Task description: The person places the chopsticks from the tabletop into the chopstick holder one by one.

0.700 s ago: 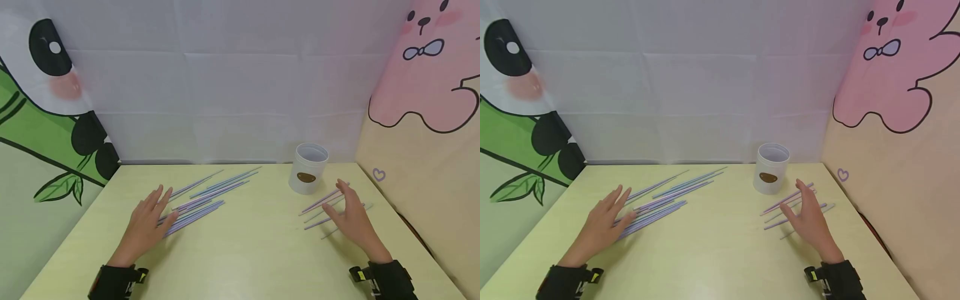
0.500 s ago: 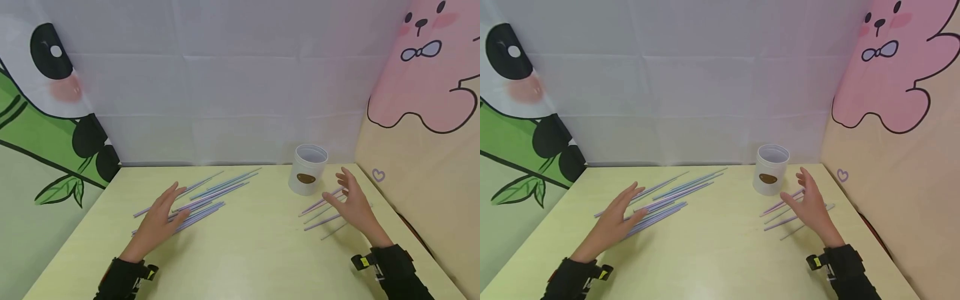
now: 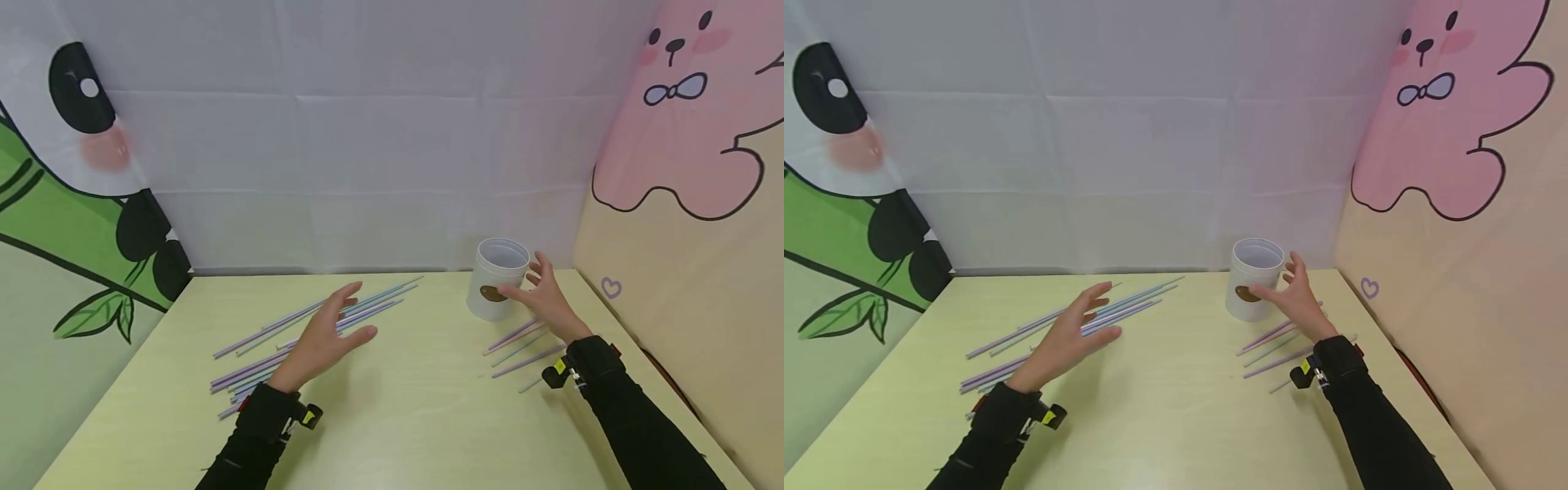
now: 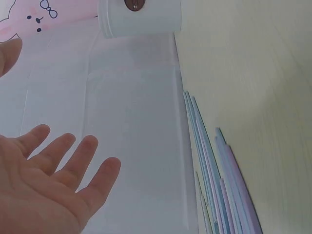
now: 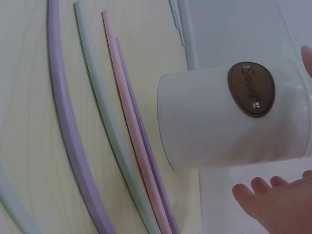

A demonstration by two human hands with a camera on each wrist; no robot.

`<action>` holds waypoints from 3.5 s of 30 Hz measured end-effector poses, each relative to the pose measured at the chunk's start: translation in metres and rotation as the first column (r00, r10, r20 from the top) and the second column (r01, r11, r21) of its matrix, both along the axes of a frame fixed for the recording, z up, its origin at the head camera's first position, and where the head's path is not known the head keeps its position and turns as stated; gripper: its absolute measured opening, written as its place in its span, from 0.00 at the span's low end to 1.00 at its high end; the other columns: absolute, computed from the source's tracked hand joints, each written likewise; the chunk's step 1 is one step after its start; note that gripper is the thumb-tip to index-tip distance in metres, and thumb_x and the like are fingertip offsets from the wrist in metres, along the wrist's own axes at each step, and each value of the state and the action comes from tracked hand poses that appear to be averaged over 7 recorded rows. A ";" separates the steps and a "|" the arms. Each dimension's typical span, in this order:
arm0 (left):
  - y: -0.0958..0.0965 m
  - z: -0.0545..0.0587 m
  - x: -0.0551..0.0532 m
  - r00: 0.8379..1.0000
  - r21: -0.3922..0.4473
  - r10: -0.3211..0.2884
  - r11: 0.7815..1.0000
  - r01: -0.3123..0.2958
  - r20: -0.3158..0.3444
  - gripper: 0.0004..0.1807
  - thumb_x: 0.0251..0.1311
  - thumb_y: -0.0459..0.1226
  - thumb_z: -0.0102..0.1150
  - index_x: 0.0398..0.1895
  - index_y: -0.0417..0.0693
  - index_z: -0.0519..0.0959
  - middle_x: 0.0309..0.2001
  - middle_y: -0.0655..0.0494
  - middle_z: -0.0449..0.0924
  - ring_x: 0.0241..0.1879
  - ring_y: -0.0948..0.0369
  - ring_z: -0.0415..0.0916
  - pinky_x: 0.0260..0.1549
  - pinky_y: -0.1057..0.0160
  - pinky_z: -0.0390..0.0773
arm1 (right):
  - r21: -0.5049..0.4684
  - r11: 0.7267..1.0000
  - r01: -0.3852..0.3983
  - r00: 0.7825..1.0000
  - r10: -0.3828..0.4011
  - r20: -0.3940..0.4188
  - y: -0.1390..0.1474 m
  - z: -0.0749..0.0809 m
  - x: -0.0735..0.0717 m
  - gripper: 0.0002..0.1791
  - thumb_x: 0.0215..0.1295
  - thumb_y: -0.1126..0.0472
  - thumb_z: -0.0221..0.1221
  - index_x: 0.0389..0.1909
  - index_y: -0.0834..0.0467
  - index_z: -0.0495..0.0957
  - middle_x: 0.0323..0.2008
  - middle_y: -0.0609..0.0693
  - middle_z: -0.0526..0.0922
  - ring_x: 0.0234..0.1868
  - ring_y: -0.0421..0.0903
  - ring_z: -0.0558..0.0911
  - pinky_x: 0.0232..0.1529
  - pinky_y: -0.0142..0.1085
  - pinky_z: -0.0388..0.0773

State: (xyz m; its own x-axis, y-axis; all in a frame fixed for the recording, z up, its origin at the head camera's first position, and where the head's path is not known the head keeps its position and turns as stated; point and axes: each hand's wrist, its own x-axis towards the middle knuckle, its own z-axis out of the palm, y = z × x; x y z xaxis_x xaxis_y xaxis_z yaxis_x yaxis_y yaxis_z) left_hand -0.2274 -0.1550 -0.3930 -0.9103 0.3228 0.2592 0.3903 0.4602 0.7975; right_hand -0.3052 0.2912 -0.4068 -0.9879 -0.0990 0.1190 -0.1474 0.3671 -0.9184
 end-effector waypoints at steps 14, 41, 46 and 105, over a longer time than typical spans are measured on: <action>0.008 -0.009 -0.006 1.000 0.033 -0.021 0.999 0.021 -0.004 0.47 0.67 0.51 0.72 0.84 0.58 0.57 0.82 0.52 0.59 0.78 0.48 0.63 0.74 0.40 0.66 | -0.102 0.993 -0.055 0.998 0.050 -0.047 -0.005 -0.029 -0.030 0.55 0.70 0.60 0.70 0.84 0.55 0.41 0.77 0.64 0.58 0.77 0.65 0.62 0.75 0.65 0.61; 0.013 -0.022 -0.012 1.000 0.039 -0.026 0.999 0.025 0.012 0.51 0.64 0.52 0.74 0.85 0.58 0.56 0.82 0.56 0.60 0.77 0.48 0.65 0.73 0.39 0.68 | -0.032 0.973 -0.228 0.973 0.228 0.019 -0.086 -0.025 0.009 0.53 0.65 0.58 0.75 0.80 0.55 0.48 0.74 0.61 0.63 0.73 0.63 0.68 0.69 0.62 0.70; 0.018 -0.027 -0.013 1.000 0.029 -0.018 0.999 0.017 0.026 0.51 0.64 0.52 0.75 0.85 0.58 0.56 0.82 0.55 0.60 0.77 0.48 0.64 0.73 0.41 0.67 | -0.039 0.964 -0.263 0.964 0.264 0.027 -0.105 -0.027 0.019 0.55 0.62 0.57 0.77 0.81 0.54 0.49 0.74 0.60 0.64 0.73 0.64 0.69 0.68 0.61 0.73; 0.058 -0.052 -0.016 0.997 0.167 -0.075 0.983 0.073 0.002 0.58 0.51 0.51 0.85 0.82 0.61 0.57 0.69 0.53 0.74 0.66 0.51 0.75 0.63 0.46 0.77 | 0.501 0.800 -0.329 0.874 0.459 -0.159 -0.072 0.005 0.065 0.42 0.61 0.60 0.77 0.75 0.58 0.69 0.70 0.57 0.75 0.65 0.62 0.79 0.60 0.59 0.81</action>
